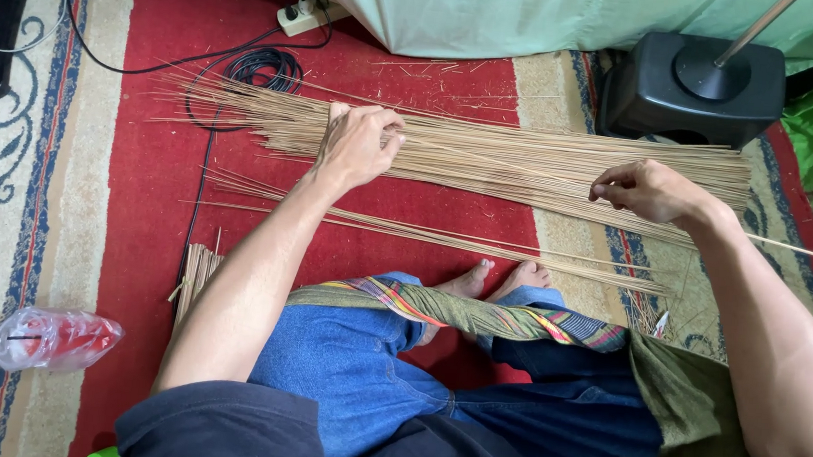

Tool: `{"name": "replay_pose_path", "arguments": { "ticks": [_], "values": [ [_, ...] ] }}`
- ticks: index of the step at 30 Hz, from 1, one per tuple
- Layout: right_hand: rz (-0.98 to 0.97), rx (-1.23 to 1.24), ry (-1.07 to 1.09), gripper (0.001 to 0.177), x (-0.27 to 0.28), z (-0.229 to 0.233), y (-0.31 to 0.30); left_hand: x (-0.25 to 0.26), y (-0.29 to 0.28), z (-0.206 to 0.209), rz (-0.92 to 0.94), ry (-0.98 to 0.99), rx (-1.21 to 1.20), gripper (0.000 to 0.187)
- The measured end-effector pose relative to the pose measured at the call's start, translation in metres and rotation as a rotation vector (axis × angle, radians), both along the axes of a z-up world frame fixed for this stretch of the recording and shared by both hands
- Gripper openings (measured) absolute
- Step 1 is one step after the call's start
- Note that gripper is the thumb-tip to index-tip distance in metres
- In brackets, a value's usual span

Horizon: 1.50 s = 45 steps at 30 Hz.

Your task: Sorting thin wooden sticks from a large bundle into a smaller, organized pile while sitting on the floor.

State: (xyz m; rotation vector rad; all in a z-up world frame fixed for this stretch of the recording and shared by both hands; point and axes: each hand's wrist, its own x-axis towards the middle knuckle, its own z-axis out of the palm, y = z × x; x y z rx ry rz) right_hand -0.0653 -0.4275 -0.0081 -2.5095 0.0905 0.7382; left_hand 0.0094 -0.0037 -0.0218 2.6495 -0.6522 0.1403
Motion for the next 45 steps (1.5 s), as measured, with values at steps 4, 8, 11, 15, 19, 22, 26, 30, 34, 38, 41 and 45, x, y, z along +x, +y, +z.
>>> {"name": "replay_pose_path", "arguments": {
  "ticks": [4, 8, 11, 15, 19, 22, 26, 30, 34, 38, 41, 45],
  "values": [
    [-0.015, -0.009, -0.006, 0.024, 0.0, 0.001, 0.006, -0.01, -0.013, 0.008, -0.02, 0.073, 0.03, 0.04],
    [0.07, -0.02, -0.064, 0.024, 0.002, -0.016, 0.005, -0.006, -0.021, -0.014, -0.129, 0.099, 0.096, 0.045],
    [0.118, 0.024, -0.121, 0.023, -0.002, -0.013, 0.019, -0.017, -0.037, -0.005, -0.226, 0.15, 0.07, 0.042],
    [0.15, 0.113, -0.169, 0.024, -0.015, 0.008, 0.055, -0.041, -0.063, 0.006, -0.342, 0.299, 0.013, 0.043],
    [0.155, 0.147, -0.179, 0.022, -0.023, 0.02, 0.078, -0.054, -0.078, 0.015, -0.375, 0.442, -0.137, 0.035],
    [0.158, 0.174, -0.19, 0.021, -0.024, 0.019, 0.08, -0.049, -0.08, 0.0, -0.427, 0.396, -0.166, 0.026],
    [0.169, 0.173, -0.161, 0.022, -0.021, 0.012, 0.069, -0.033, -0.065, -0.018, -0.379, 0.388, -0.221, 0.022],
    [0.141, 0.155, -0.144, 0.022, -0.016, 0.005, 0.053, -0.024, -0.038, -0.004, -0.268, 0.425, -0.212, 0.022],
    [0.135, 0.148, -0.141, 0.02, -0.016, 0.007, 0.058, -0.028, -0.037, 0.004, -0.242, 0.455, -0.139, 0.023],
    [0.152, 0.179, -0.166, 0.022, -0.02, 0.006, 0.075, -0.045, -0.058, 0.016, -0.293, 0.496, -0.156, 0.025],
    [0.135, 0.216, -0.187, 0.022, -0.023, 0.007, 0.084, -0.046, -0.068, 0.003, -0.308, 0.505, -0.212, 0.023],
    [0.119, 0.258, -0.21, 0.022, -0.025, 0.012, 0.088, -0.042, -0.066, -0.004, -0.281, 0.466, -0.289, 0.021]
  ]
}}
